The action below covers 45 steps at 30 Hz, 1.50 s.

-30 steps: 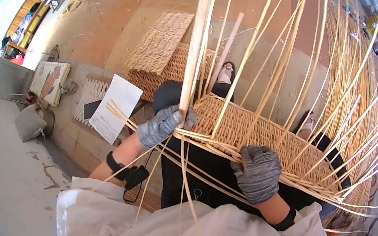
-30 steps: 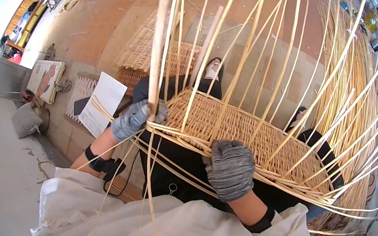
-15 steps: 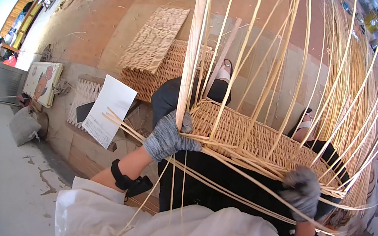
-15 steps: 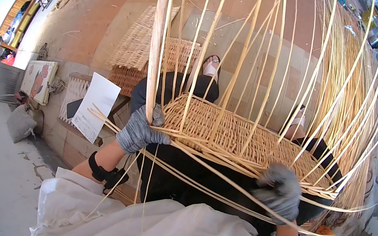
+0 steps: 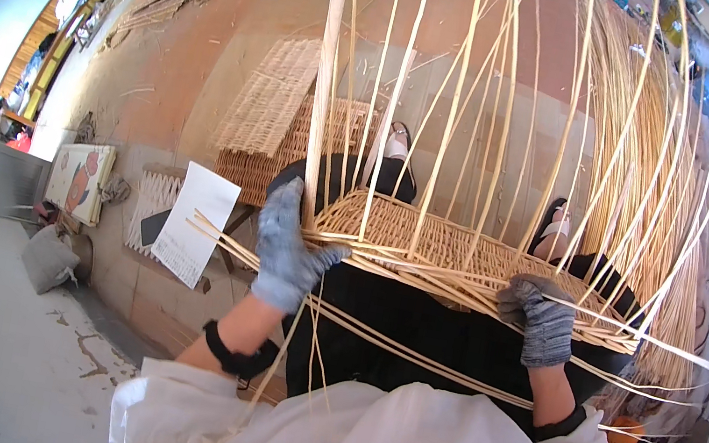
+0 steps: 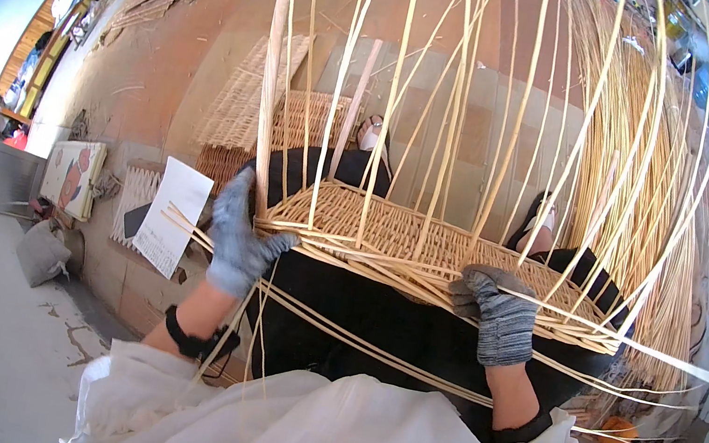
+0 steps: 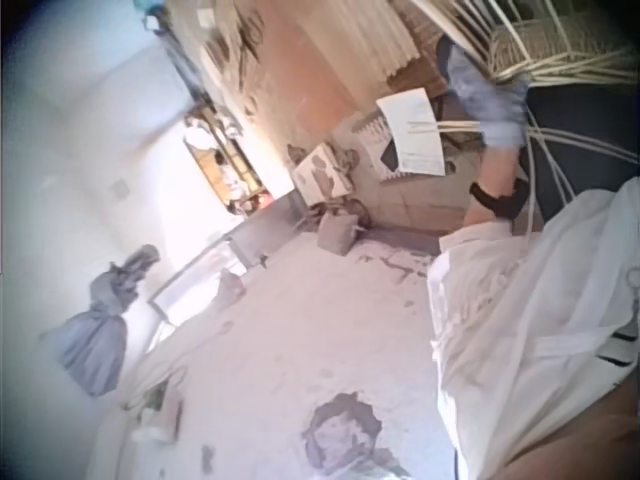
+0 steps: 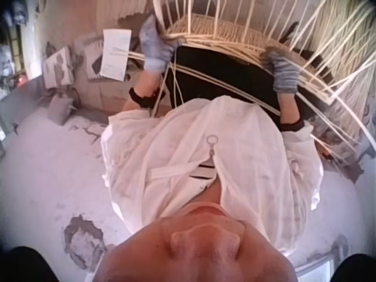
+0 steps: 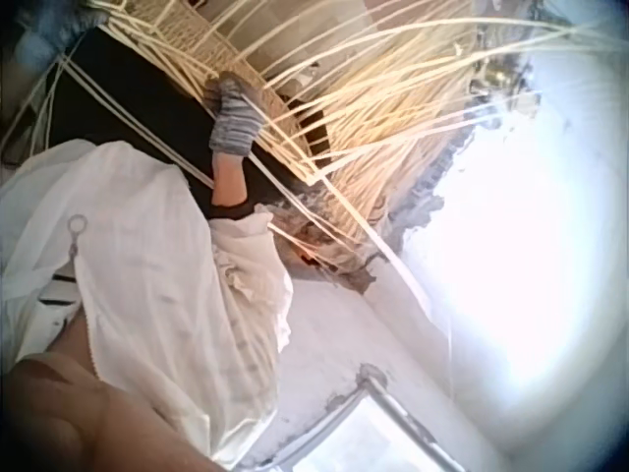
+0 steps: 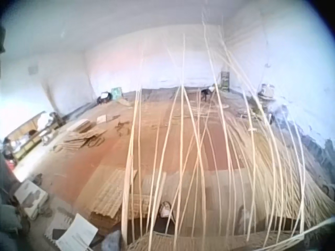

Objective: The person weaves a basket by hand, interlacing thin wooden strips through vertical stakes and pressing them into place. They continue building the structure by alternating the strips over and under the rods and securing the edges.

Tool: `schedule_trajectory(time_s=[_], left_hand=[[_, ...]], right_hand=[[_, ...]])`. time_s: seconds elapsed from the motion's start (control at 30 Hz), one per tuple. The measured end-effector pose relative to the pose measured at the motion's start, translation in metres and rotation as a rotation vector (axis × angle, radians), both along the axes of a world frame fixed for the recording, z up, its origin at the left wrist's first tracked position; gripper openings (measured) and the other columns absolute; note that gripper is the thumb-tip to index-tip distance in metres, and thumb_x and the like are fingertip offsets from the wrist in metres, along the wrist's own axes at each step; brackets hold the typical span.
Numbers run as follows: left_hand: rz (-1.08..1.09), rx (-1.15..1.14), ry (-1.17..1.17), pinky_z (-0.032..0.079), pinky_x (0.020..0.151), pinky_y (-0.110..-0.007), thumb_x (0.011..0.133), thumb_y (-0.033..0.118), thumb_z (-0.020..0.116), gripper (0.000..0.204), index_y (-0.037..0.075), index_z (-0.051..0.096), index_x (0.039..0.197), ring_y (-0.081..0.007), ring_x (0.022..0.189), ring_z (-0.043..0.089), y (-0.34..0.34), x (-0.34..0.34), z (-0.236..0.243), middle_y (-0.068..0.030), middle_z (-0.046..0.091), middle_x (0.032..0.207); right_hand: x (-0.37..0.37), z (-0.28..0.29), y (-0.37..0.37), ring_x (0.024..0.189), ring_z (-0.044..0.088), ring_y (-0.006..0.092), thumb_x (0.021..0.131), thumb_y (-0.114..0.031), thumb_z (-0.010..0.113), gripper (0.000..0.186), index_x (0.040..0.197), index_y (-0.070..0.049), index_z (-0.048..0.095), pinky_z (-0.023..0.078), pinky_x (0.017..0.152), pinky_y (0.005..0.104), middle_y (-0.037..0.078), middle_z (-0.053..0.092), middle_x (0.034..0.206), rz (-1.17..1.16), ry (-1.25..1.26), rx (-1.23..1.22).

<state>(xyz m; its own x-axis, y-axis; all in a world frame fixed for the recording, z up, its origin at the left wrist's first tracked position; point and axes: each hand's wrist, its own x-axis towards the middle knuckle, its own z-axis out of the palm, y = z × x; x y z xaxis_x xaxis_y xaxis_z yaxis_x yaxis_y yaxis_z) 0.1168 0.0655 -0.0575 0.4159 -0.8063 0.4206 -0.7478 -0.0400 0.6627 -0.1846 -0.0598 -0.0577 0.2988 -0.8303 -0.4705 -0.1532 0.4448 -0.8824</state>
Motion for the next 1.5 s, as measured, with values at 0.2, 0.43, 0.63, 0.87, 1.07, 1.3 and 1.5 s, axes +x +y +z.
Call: schedule_trajectory(time_s=[0.2, 0.43, 0.63, 0.87, 1.07, 1.3, 1.5], left_hand=[[-0.475, 0.313, -0.486, 0.042, 0.090, -0.045, 0.070, 0.034, 0.071, 0.068, 0.014, 0.047, 0.131, -0.0338, 0.093, 0.055, -0.025, -0.053, 0.003, -0.0164, 0.056, 0.099], [-0.296, 0.572, -0.437, 0.037, 0.091, -0.045, 0.064, 0.053, 0.071, 0.079, 0.016, 0.048, 0.130, -0.0295, 0.094, 0.052, -0.032, -0.075, -0.009, -0.0121, 0.053, 0.098], [-0.355, 0.285, -0.723, 0.026, 0.103, -0.053, 0.069, 0.045, 0.068, 0.071, 0.004, 0.052, 0.125, -0.0403, 0.126, 0.032, -0.057, -0.091, -0.007, -0.0264, 0.040, 0.126], [-0.497, 0.264, -0.395, 0.047, 0.078, -0.043, 0.068, 0.036, 0.071, 0.050, 0.004, 0.061, 0.105, -0.0305, 0.085, 0.062, -0.052, -0.089, -0.042, -0.0131, 0.064, 0.102], [-0.487, 0.230, -0.369, 0.047, 0.073, -0.042, 0.066, 0.035, 0.073, 0.052, 0.005, 0.061, 0.107, -0.0301, 0.085, 0.062, -0.056, -0.094, -0.046, -0.0130, 0.063, 0.105], [-0.487, 0.511, -0.359, 0.031, 0.094, -0.056, 0.072, 0.059, 0.062, 0.076, 0.019, 0.044, 0.134, -0.0253, 0.086, 0.061, -0.061, -0.101, 0.001, -0.0103, 0.062, 0.087], [-0.300, 0.686, -0.409, 0.009, 0.100, -0.069, 0.062, 0.074, 0.059, 0.095, 0.025, 0.037, 0.139, -0.0299, 0.101, 0.057, -0.088, -0.131, 0.008, -0.0162, 0.059, 0.101]], right_hand=[[0.017, 0.028, -0.020, 0.063, 0.065, 0.0199, 0.085, -0.014, 0.061, 0.018, 0.093, 0.003, 0.061, 0.053, 0.053, 0.0272, 0.012, 0.066, 0.076, 0.013, 0.082, 0.166], [0.159, 0.024, -0.113, 0.118, 0.047, 0.0394, 0.076, -0.013, 0.063, 0.061, 0.133, -0.005, 0.041, 0.044, 0.094, 0.0405, 0.026, 0.035, 0.138, 0.374, 0.971, -0.733], [0.096, 0.065, -0.039, 0.108, 0.055, 0.0336, 0.078, -0.009, 0.064, 0.059, 0.131, 0.003, 0.041, 0.048, 0.087, 0.0340, 0.024, 0.047, 0.128, 0.022, 0.469, -1.228], [-0.075, 0.035, 0.047, 0.085, 0.064, 0.0234, 0.088, -0.011, 0.052, 0.034, 0.120, -0.003, 0.053, 0.052, 0.072, 0.0326, 0.013, 0.064, 0.103, 0.817, 0.129, -0.604], [-0.033, -0.008, 0.026, 0.086, 0.065, 0.0270, 0.091, -0.038, 0.053, 0.042, 0.116, -0.005, 0.052, 0.053, 0.068, 0.0405, 0.016, 0.064, 0.101, -0.271, -0.380, 0.485], [-0.039, 0.024, -0.035, 0.054, 0.058, 0.0167, 0.081, -0.020, 0.070, 0.026, 0.084, 0.003, 0.057, 0.053, 0.056, 0.0281, 0.005, 0.055, 0.063, -0.172, -0.043, -0.308], [0.078, 0.010, -0.142, 0.115, 0.049, 0.0362, 0.078, -0.009, 0.059, 0.043, 0.121, -0.009, 0.053, 0.040, 0.098, 0.0376, 0.026, 0.042, 0.130, 0.365, 0.809, -0.874]])
